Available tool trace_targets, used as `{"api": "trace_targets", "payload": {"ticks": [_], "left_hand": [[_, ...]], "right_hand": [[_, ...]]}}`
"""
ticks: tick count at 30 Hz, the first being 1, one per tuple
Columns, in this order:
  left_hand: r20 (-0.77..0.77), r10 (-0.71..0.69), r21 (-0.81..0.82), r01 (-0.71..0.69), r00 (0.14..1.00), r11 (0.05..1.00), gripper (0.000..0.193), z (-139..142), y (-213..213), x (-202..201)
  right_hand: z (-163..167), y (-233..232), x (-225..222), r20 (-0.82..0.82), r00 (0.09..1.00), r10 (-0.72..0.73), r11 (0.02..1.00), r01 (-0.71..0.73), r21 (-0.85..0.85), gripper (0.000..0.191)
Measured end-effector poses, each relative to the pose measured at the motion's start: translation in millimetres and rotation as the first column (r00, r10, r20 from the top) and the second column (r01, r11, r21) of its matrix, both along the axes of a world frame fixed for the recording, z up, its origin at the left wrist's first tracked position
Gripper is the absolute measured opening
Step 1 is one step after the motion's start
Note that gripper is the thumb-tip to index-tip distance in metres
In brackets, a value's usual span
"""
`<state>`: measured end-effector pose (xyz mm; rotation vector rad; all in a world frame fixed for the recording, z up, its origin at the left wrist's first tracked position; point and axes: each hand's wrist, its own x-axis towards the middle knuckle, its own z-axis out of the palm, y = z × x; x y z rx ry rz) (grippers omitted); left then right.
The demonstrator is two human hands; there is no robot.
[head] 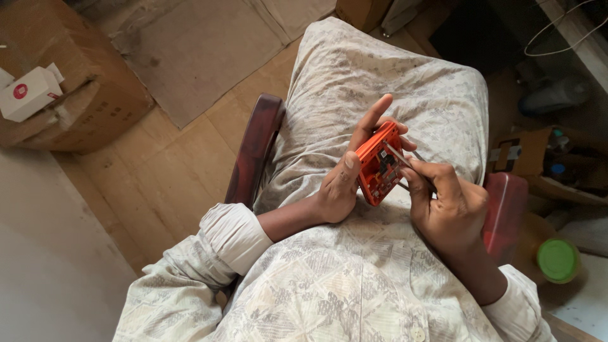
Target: The person reclines in a chair with an opened orange mobile phone on their lap. They use a screwdriver to unscrew and pry at the internal components, use a yellow utility knife and tweezers on small parts, clean the internals with a cotton swab, and continue prying and adjusting the board and battery area.
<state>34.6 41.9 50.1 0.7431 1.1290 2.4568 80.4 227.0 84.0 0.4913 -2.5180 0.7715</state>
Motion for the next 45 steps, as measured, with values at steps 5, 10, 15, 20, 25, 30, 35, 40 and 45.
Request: {"api": "trace_targets", "payload": {"ticks": [5, 10, 15, 20, 25, 30, 35, 40, 45], "left_hand": [[-0.008, -0.002, -0.006, 0.002, 1.0, 1.0, 0.101, -0.4, -0.3, -0.2], [-0.012, 0.0, 0.004, 0.001, 1.0, 1.0, 0.097, -1.5, 0.9, -0.3], [-0.024, 0.003, 0.009, -0.003, 1.0, 1.0, 0.099, -3.0, 1.7, -0.5], [-0.029, -0.002, 0.01, 0.003, 1.0, 1.0, 0.099, -2.8, 1.3, -0.8], [-0.032, -0.003, 0.013, 0.003, 0.999, 1.0, 0.099, -2.0, 0.8, 0.7], [-0.033, 0.009, 0.016, -0.009, 0.999, 1.0, 0.095, -2.8, 2.0, 0.3], [-0.035, 0.009, 0.022, -0.008, 0.999, 1.0, 0.097, -2.8, 1.8, -0.4], [-0.058, -0.007, -0.025, 0.006, 0.998, 1.0, 0.096, -1.1, 0.7, -0.6], [-0.047, -0.014, -0.019, 0.013, 0.999, 1.0, 0.098, 0.0, 0.3, -0.7]], "right_hand": [[4.1, -2.3, -0.4, 0.122, 0.989, -0.083, 0.993, 0.073, 0.09, 0.011], [10.6, -5.4, 0.4, 0.019, 1.0, -0.023, 0.994, 0.02, 0.106, 0.014], [13.2, -8.0, 0.4, -0.004, 0.999, -0.033, 0.994, 0.033, 0.106, 0.012], [12.8, -7.6, 1.6, 0.017, 0.999, -0.042, 0.996, 0.04, 0.085, 0.013], [12.3, -6.0, 2.4, -0.001, 1.0, -0.026, 0.994, 0.026, 0.104, 0.013], [12.1, -5.1, 2.0, -0.021, 0.999, -0.028, 0.989, 0.031, 0.148, 0.013], [9.9, -4.2, 0.9, -0.024, 1.0, -0.008, 0.995, 0.01, 0.099, 0.017], [6.3, -3.6, 3.3, -0.003, 0.999, -0.044, 0.999, 0.044, 0.003, 0.022], [2.5, -4.7, 2.7, -0.01, 0.999, -0.035, 0.996, 0.034, -0.088, 0.02]]}}
